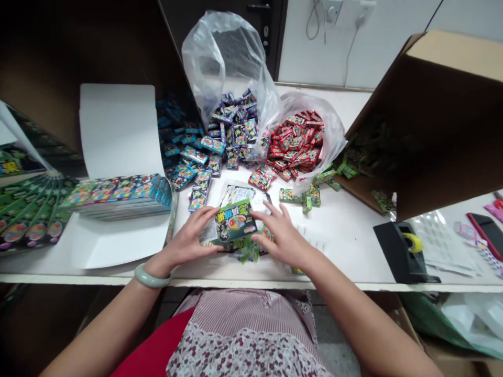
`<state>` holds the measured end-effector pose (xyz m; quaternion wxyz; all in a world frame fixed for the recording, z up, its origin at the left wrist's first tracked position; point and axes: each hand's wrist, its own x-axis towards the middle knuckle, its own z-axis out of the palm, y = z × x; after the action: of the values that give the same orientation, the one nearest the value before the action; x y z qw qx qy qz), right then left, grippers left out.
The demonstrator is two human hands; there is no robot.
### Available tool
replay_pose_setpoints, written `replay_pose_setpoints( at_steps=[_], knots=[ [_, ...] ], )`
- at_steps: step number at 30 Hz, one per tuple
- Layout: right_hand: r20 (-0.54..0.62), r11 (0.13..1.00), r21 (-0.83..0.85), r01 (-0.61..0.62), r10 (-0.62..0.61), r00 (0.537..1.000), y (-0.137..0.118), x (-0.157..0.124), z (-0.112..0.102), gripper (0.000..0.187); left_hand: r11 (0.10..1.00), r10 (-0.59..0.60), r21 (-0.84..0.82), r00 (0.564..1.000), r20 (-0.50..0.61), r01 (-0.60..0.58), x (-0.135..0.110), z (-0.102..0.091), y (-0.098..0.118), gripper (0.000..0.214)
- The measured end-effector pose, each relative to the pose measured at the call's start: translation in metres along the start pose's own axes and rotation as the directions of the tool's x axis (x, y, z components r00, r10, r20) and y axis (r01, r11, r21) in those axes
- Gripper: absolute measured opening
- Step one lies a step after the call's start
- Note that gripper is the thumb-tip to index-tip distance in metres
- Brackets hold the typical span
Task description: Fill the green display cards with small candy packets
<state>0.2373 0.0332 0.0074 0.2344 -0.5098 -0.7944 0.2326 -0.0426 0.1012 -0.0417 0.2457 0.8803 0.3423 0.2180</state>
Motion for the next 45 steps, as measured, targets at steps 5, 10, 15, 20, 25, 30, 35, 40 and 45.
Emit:
replay_pose_setpoints(
  at_steps=[5,10,15,20,25,30,35,40,45],
  knots=[
    [-0.068,0.989,0.036,-0.146,0.148,0.987,0.035,0.040,0.005,0.031,0.998,-0.063,0.018,0.998,-0.014,0.063,-0.008,-0.001,-0.009,0.090],
    [-0.238,0.910,-0.161,-0.383,0.341,0.910,0.091,0.114,0.012,0.034,0.991,-0.129,0.044,0.991,-0.027,0.130,-0.017,-0.003,-0.015,0.087],
    [-0.237,0.868,-0.279,-0.412,0.353,0.905,0.101,0.141,0.025,0.029,0.985,-0.160,0.062,0.987,-0.035,0.162,-0.022,-0.004,-0.016,0.087],
    [-0.167,0.878,-0.356,-0.320,0.277,0.946,0.079,0.109,0.022,0.027,0.981,-0.181,0.051,0.977,-0.110,0.187,-0.025,-0.006,-0.023,0.084],
    [0.044,0.919,-0.346,-0.187,0.214,0.976,0.056,0.058,0.021,0.047,0.978,-0.188,0.069,0.975,-0.115,0.196,-0.025,-0.004,-0.026,0.082],
    [0.207,0.959,-0.252,-0.129,0.183,0.961,0.078,0.052,0.003,0.080,0.977,-0.194,0.073,0.978,-0.077,0.200,-0.026,0.000,-0.020,0.079],
    [0.392,0.978,-0.207,0.022,0.063,0.918,0.100,0.070,0.000,0.084,0.985,-0.134,0.106,0.991,-0.008,0.134,-0.024,0.000,-0.014,0.084],
    [0.165,0.998,0.034,0.052,-0.057,0.985,0.072,0.052,-0.022,0.075,0.980,-0.107,0.166,0.993,-0.038,0.112,-0.028,-0.005,-0.012,0.088],
    [0.251,0.978,-0.029,0.205,-0.191,0.949,0.024,0.036,-0.047,0.075,0.993,-0.031,0.117,0.999,-0.010,0.032,-0.021,-0.008,-0.006,0.086]
  ],
)
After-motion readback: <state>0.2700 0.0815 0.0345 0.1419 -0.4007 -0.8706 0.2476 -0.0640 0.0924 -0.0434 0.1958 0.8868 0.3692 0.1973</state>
